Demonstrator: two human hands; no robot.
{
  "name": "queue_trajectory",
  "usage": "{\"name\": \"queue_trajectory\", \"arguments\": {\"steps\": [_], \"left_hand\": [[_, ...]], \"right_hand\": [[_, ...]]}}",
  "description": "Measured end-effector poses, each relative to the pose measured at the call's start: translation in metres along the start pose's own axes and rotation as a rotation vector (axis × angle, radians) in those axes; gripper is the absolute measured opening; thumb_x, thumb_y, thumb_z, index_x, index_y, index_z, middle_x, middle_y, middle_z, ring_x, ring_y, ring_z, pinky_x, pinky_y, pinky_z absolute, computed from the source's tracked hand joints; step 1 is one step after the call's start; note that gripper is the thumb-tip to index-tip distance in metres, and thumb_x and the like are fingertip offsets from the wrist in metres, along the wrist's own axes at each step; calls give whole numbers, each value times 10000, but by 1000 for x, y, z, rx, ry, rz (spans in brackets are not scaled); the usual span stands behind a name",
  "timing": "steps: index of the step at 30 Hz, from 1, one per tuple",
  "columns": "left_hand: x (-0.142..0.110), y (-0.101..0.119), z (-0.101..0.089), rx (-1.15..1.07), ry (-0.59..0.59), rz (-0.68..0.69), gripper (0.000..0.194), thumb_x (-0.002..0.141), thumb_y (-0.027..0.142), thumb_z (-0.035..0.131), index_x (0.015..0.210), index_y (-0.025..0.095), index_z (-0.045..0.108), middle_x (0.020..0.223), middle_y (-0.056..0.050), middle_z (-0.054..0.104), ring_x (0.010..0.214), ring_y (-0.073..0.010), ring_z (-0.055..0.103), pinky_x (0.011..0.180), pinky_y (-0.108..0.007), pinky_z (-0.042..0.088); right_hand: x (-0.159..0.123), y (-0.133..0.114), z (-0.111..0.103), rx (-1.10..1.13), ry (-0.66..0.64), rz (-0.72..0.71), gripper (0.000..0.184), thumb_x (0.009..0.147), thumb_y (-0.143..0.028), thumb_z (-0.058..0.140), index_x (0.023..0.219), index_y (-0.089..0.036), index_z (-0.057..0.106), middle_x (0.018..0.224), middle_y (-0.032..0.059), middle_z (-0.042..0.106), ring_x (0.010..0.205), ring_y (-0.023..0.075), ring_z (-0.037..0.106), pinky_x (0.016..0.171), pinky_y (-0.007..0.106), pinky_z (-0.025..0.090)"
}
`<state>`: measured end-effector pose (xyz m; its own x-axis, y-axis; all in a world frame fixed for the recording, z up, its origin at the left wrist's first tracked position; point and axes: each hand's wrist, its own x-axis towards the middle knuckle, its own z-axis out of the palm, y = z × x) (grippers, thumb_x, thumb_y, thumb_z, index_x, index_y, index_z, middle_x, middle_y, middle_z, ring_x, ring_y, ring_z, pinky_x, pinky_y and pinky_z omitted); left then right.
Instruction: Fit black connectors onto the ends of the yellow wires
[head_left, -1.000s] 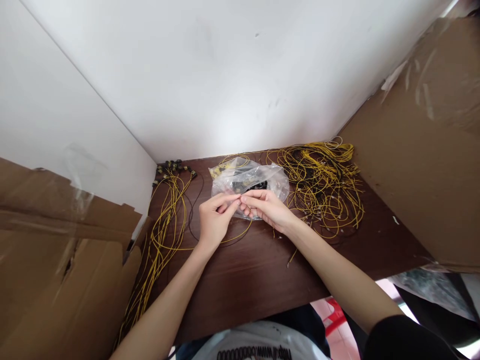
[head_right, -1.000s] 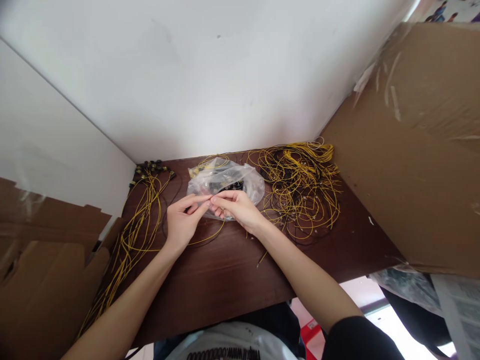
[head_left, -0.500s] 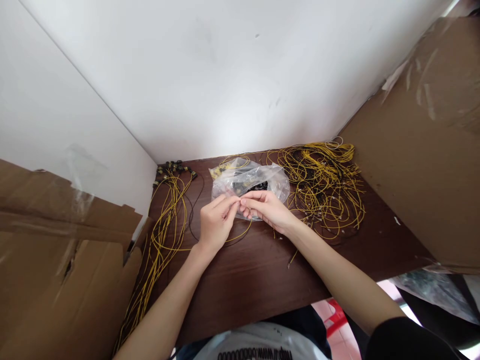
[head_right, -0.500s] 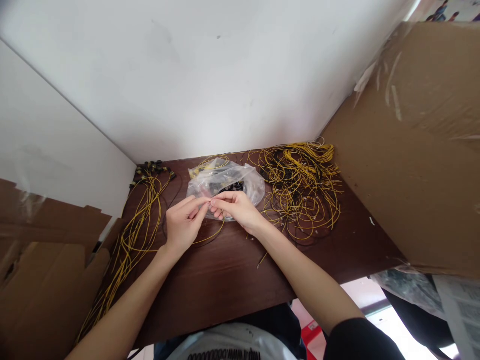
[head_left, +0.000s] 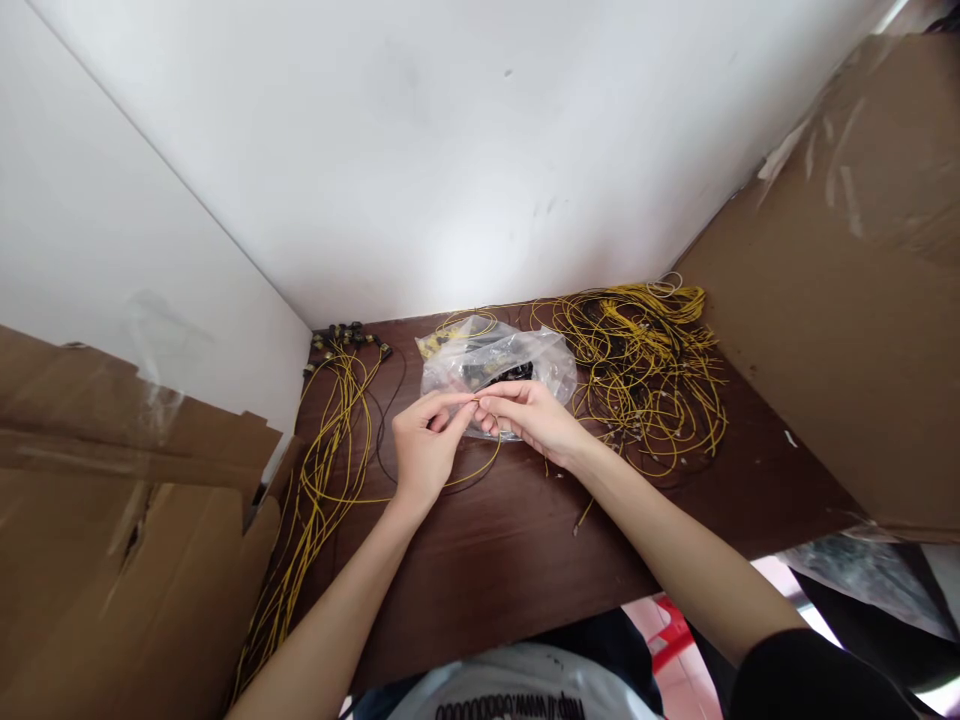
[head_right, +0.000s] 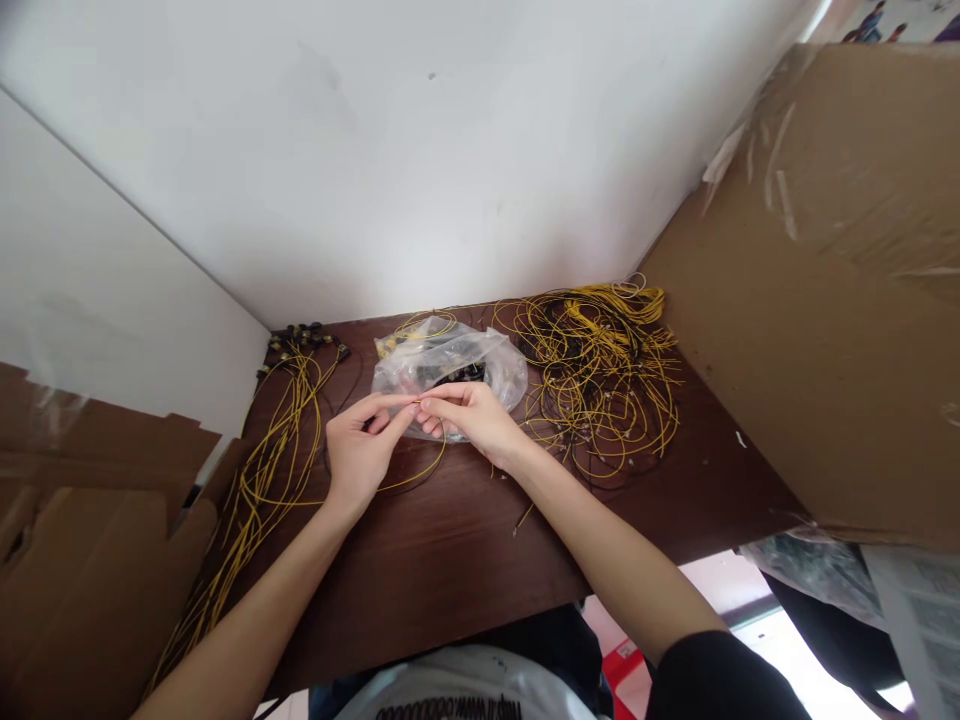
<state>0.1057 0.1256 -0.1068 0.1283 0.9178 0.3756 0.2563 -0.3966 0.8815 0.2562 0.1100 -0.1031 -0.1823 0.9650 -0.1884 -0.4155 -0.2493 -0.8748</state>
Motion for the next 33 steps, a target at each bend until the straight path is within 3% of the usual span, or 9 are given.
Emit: {"name": "queue_trajectory", "arguments": {"steps": [7,14,19,25,33], "left_hand": [[0,0,-1,71,0,125,87,754,198,641,785,164,715,507,68,327,470,-64,314,495,-211,264],[1,2,-2,98,-14,128,88,757,213,632,771,173,709,494,72,312,459,-65,304,495,-212,266],[1,2,-1,87,-16,73,92,748,229,640,770,174,711,492,73,309,461,-66,300,505,-214,270],[2,0,-2,-13,8,-127,140,715,267,671,805,173,721,489,79,247,472,-66,275,526,-213,272],[2,5,-1,-32,-53,-172,159,707,261,664,828,170,713,493,82,241,480,-69,277,553,-213,286]], "right_hand": [[-1,-2,1,27,7,34,138,666,-217,741,772,-136,705,682,27,687,579,67,603,564,183,476],[-1,-3,3,23,28,48,154,645,-219,753,761,-132,702,646,23,676,541,63,585,544,188,465],[-1,-3,4,11,35,35,135,666,-226,744,757,-135,703,649,23,664,544,63,572,538,192,453],[-2,-4,3,29,-29,6,189,758,-315,674,777,-128,702,716,38,660,596,63,581,566,185,460],[-1,-2,3,-61,72,-36,205,645,-306,758,734,-143,672,621,-1,638,515,55,530,510,187,431]]}}
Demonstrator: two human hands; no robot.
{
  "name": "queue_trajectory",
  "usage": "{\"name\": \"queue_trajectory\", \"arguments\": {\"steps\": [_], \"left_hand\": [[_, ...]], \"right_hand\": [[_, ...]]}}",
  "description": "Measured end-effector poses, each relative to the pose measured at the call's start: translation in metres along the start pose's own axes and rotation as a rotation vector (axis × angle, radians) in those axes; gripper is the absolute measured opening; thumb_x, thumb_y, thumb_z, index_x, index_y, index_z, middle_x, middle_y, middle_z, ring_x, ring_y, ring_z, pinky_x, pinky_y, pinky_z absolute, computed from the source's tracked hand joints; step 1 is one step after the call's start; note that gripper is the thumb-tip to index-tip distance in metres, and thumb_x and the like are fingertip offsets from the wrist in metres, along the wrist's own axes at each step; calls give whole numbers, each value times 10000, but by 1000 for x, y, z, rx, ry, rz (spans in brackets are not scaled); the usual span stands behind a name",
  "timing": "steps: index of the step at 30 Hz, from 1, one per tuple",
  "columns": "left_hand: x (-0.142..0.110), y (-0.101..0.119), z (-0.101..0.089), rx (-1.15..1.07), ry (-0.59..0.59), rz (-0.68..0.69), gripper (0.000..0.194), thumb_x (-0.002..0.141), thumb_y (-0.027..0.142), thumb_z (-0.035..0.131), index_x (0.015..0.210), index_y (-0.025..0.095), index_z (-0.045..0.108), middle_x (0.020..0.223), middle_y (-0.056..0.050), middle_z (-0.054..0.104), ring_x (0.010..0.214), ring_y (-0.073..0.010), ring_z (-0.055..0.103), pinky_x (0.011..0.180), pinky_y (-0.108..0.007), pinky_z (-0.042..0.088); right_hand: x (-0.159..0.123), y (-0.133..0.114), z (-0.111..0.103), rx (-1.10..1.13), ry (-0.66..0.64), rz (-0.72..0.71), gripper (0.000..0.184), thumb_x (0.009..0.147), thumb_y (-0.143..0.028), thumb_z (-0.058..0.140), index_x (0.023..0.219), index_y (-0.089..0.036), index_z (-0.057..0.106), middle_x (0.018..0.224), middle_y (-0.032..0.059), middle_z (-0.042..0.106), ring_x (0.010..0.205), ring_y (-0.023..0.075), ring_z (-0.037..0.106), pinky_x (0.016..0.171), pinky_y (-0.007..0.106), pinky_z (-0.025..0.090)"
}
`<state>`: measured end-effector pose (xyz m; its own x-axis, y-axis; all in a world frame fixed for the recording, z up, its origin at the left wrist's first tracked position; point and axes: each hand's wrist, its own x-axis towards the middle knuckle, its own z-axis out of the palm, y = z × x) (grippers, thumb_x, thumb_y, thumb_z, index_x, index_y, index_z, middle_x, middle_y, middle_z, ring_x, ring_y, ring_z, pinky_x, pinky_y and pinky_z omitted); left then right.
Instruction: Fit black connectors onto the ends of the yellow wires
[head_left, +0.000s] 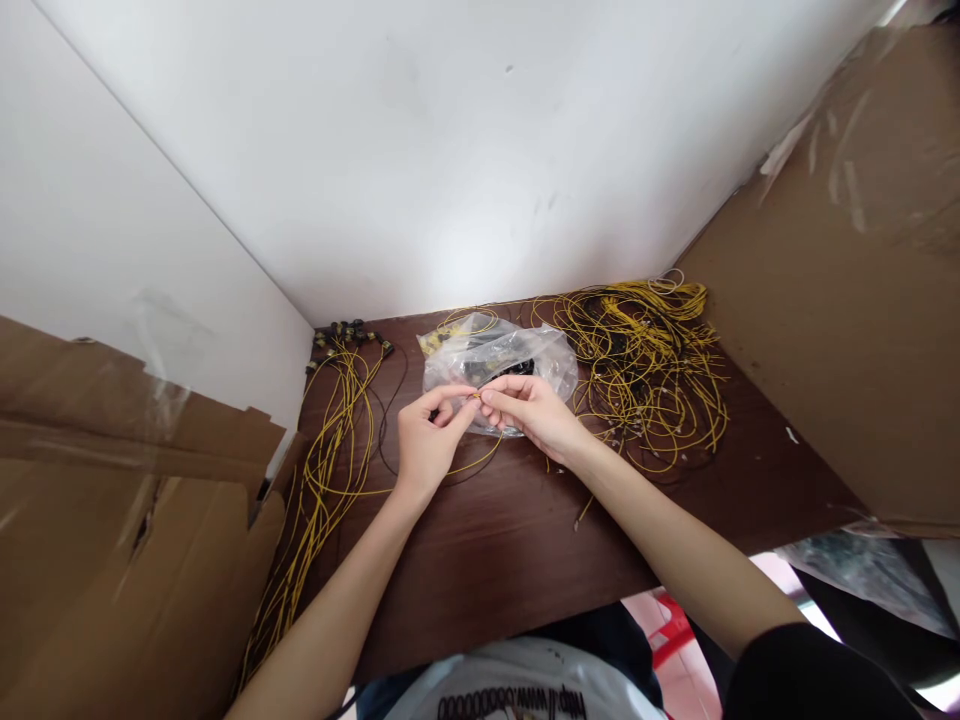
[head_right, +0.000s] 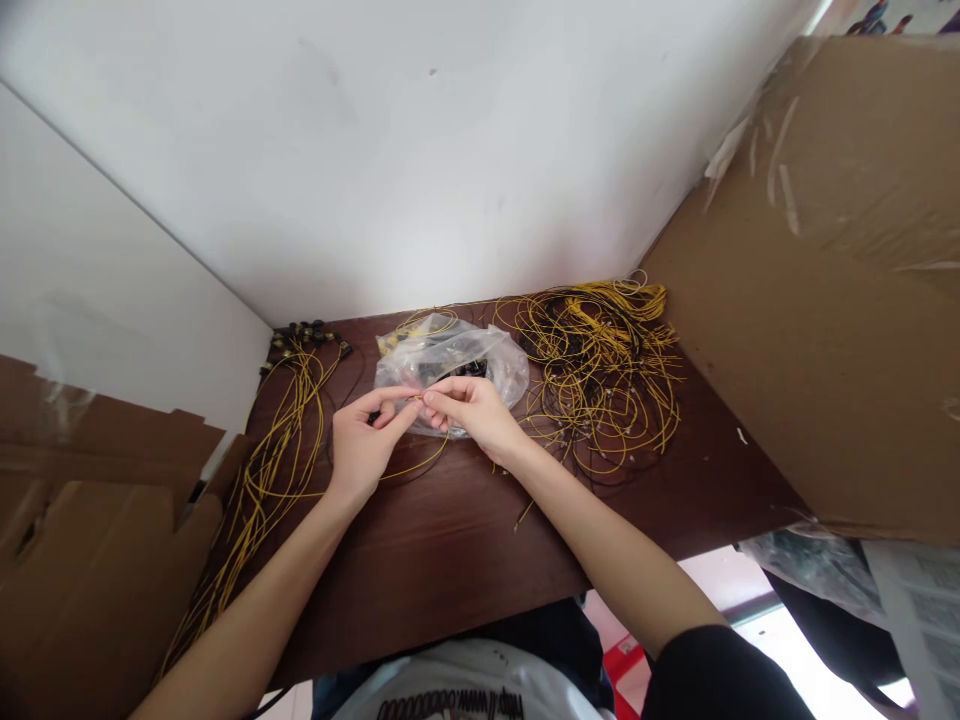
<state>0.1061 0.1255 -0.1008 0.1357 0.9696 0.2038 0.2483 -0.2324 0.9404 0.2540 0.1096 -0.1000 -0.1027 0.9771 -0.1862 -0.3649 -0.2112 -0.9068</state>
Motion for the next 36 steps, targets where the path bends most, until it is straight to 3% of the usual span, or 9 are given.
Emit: {"name": "queue_trajectory", "arguments": {"steps": [8,19,31,36], "left_hand": [[0,1,-2,44,-1,90,209,724,233,645,923,176,674,503,91,254,474,-72,275,555,-208,293],[-2,2,0,7,37,150,125,755,235,632,836,170,703,503,81,239,470,-64,279,529,-202,289],[-5,4,0,176,46,350,134,769,268,640,836,177,712,493,70,311,462,-69,302,501,-212,278],[-5,4,0,176,62,325,132,778,261,621,802,173,716,484,69,306,457,-67,305,504,-212,283]], "right_hand": [[-3,-5,3,-199,167,-175,238,677,-377,713,731,-164,621,595,-10,601,495,80,503,474,219,406],[-4,-4,4,-258,148,-241,196,694,-338,707,705,-169,610,574,-18,584,488,80,492,514,238,420],[-4,0,2,-405,210,-295,227,715,-379,678,693,-170,594,583,-6,580,494,87,473,480,233,370],[-5,1,2,-453,209,-334,210,728,-368,663,702,-172,592,634,10,607,548,104,510,528,247,400]]}}
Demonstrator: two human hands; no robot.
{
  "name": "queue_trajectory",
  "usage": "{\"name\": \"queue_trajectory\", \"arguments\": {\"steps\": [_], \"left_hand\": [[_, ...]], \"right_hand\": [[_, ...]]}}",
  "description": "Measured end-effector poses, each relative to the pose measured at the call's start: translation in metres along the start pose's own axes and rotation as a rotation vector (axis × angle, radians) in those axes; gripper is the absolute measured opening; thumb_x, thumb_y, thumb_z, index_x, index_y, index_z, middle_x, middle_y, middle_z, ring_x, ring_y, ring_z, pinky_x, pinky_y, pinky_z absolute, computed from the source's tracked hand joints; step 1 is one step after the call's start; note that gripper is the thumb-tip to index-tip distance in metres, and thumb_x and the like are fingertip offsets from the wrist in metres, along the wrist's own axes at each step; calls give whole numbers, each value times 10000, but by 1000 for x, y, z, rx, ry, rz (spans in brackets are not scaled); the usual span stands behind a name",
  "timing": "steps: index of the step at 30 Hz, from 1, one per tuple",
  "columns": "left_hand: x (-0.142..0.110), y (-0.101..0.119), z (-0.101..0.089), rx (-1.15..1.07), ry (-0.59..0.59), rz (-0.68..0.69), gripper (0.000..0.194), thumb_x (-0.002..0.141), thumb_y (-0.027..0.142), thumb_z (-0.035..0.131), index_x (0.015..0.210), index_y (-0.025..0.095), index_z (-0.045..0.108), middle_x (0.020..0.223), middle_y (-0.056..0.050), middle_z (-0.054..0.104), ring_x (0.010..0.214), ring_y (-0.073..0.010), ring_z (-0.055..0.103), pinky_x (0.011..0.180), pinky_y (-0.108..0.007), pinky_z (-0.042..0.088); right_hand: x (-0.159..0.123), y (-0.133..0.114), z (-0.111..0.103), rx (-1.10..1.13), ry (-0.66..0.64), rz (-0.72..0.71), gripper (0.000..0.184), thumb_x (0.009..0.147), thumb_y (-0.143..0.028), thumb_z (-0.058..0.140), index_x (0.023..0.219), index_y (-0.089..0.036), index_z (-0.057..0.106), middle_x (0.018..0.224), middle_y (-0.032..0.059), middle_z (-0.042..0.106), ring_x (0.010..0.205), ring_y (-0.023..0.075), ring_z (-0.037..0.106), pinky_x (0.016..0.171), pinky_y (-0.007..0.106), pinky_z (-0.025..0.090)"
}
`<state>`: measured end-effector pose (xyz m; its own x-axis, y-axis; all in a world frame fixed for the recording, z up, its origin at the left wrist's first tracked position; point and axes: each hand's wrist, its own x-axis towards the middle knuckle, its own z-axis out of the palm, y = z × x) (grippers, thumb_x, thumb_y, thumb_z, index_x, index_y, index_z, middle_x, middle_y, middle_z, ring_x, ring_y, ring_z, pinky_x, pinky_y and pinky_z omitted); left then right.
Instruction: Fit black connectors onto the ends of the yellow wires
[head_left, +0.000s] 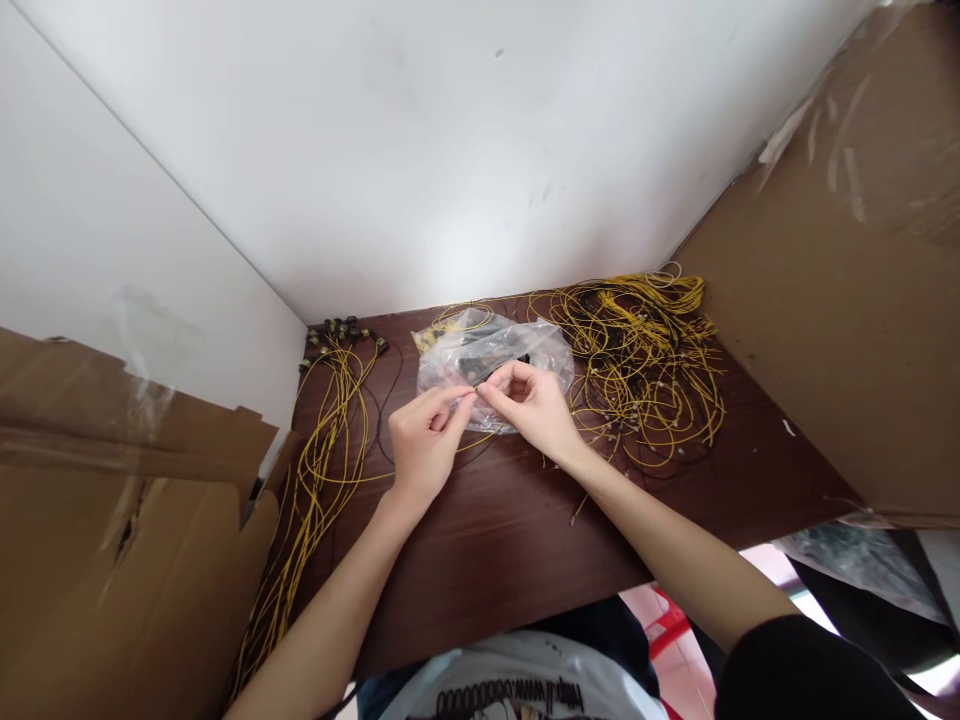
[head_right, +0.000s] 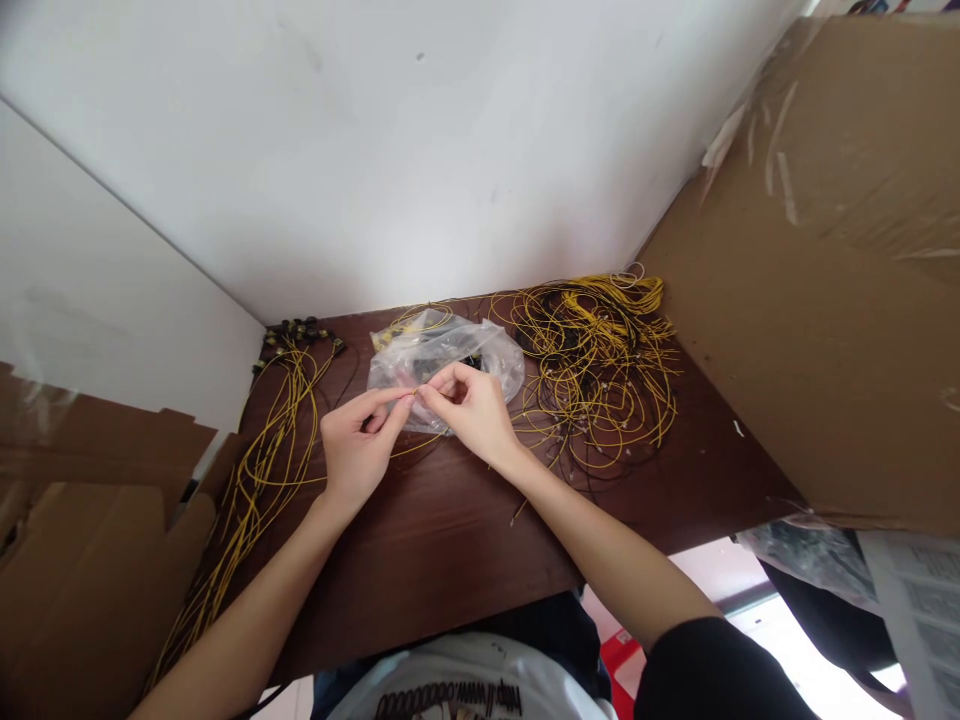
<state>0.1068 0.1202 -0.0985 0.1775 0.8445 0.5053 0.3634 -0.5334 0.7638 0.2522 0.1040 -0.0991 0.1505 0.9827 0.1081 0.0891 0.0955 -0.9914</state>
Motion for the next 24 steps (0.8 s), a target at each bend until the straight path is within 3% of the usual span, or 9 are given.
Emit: {"name": "queue_trajectory", "arguments": {"steps": [9,15,24], "left_hand": [[2,-6,1,-158,22,-273,159,744,306,639,748,164,710,494,63,281,470,-66,296,498,-211,282],[1,-13,3,-304,10,-388,185,723,338,657,756,164,710,479,59,307,446,-65,286,457,-217,246],[1,-12,4,-352,-36,-420,171,701,324,678,693,154,701,470,60,302,441,-56,271,441,-219,218]], "right_hand": [[0,2,0,4,-39,-14,198,745,-363,649,734,-174,589,673,10,591,589,110,508,561,253,403],[-1,2,1,7,-99,-28,232,731,-351,673,886,-193,602,708,-4,568,628,115,511,585,253,411],[-5,-6,0,-328,-106,-353,107,820,-275,603,903,-210,624,806,23,557,674,130,502,616,273,416]]}}
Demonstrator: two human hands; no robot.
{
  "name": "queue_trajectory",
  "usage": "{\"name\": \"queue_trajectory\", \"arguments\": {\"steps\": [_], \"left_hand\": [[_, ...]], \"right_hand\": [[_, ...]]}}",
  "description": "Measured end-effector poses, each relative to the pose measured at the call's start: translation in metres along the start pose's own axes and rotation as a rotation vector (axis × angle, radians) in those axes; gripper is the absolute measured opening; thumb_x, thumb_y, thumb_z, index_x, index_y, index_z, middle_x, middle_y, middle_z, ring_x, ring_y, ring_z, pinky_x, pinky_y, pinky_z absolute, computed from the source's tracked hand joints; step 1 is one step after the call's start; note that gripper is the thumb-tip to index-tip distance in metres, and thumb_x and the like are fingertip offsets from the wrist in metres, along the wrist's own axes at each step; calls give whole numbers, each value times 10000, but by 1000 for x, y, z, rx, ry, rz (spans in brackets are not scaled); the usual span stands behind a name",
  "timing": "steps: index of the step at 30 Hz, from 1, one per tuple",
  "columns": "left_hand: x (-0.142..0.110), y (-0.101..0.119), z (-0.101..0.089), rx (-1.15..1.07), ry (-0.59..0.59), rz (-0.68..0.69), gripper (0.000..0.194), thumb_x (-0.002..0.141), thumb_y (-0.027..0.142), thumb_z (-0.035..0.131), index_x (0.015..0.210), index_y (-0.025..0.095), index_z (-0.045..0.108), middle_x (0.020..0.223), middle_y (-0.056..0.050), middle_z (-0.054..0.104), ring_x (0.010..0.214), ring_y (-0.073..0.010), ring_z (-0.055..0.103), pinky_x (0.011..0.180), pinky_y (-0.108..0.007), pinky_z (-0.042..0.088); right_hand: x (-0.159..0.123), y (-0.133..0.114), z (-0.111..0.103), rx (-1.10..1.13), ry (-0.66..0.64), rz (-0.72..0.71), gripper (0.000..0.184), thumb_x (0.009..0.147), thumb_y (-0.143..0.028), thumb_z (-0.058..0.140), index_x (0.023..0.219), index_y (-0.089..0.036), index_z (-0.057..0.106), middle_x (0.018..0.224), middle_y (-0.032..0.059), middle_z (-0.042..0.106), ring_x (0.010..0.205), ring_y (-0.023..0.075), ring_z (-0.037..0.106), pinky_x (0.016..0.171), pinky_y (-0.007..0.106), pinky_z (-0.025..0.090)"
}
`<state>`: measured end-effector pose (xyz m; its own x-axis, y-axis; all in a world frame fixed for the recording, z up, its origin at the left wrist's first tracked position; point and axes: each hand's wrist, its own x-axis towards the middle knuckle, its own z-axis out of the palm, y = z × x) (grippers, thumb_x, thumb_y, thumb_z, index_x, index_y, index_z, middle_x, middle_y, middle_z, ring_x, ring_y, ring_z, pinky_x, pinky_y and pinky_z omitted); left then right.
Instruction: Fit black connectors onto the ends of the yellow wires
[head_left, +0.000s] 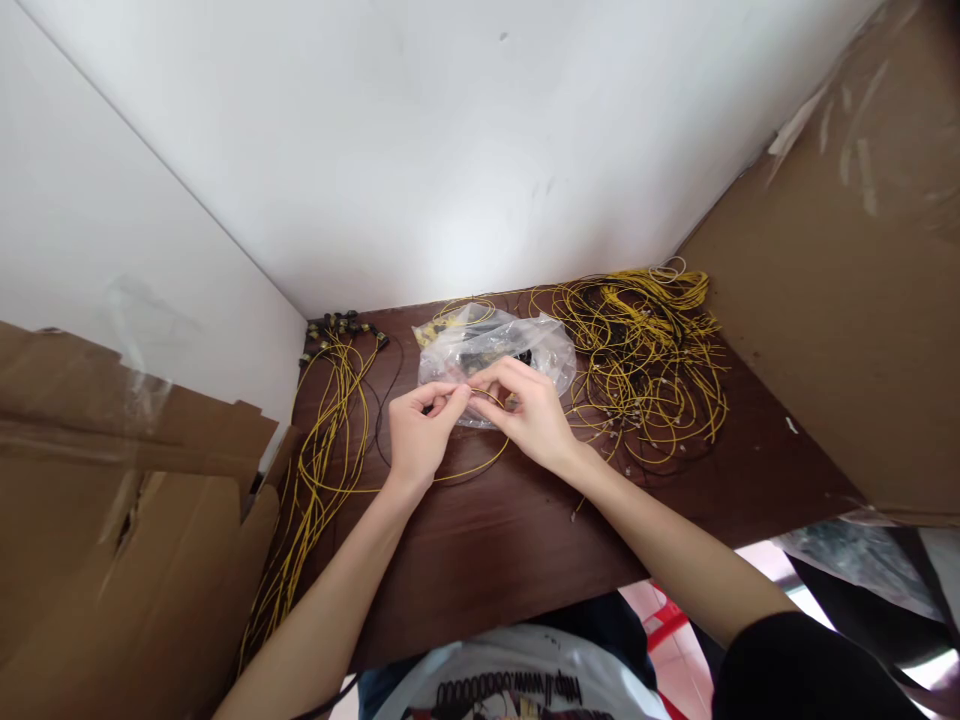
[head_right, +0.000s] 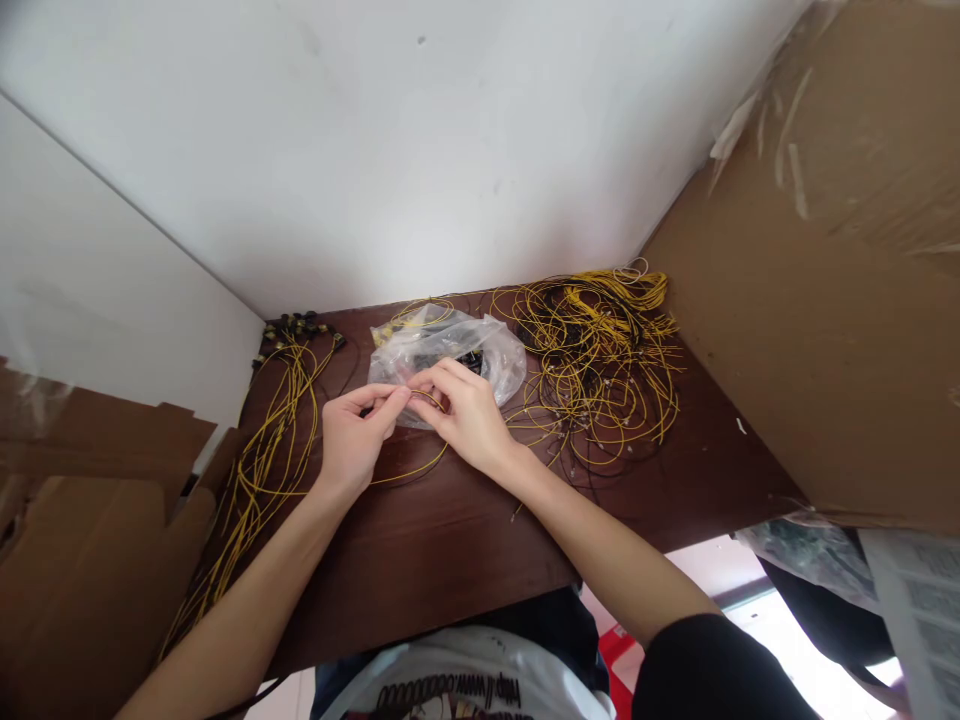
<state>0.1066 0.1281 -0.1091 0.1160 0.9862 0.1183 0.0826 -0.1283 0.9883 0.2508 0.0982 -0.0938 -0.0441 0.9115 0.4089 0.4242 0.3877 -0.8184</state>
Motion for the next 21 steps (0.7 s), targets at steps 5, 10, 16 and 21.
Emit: {"name": "queue_trajectory", "arguments": {"steps": [5,10,16,21], "left_hand": [[0,2,0,-36,-9,-29,179,691,322,686,668,145,688,457,61,315,430,-52,257,434,-224,203],[1,2,-1,-18,-13,-24,176,701,321,683,672,148,686,462,62,305,439,-53,268,437,-216,210],[0,0,0,19,-7,-3,174,708,328,678,698,155,695,484,64,270,449,-58,289,447,-208,249],[0,-2,0,28,-16,8,166,723,329,665,736,170,711,495,61,265,454,-57,286,446,-203,248]], "right_hand": [[-2,1,1,-20,20,-36,120,854,-289,560,861,-196,636,789,38,577,704,150,526,602,282,417],[-2,1,1,-32,27,-11,111,851,-249,562,835,-189,654,785,39,606,725,148,549,613,277,427],[1,3,-1,80,37,149,93,790,-248,625,791,-161,658,747,29,638,688,135,576,606,260,447],[3,6,-3,133,-4,243,115,779,-257,615,797,-147,641,756,35,657,693,137,591,620,259,445]]}}
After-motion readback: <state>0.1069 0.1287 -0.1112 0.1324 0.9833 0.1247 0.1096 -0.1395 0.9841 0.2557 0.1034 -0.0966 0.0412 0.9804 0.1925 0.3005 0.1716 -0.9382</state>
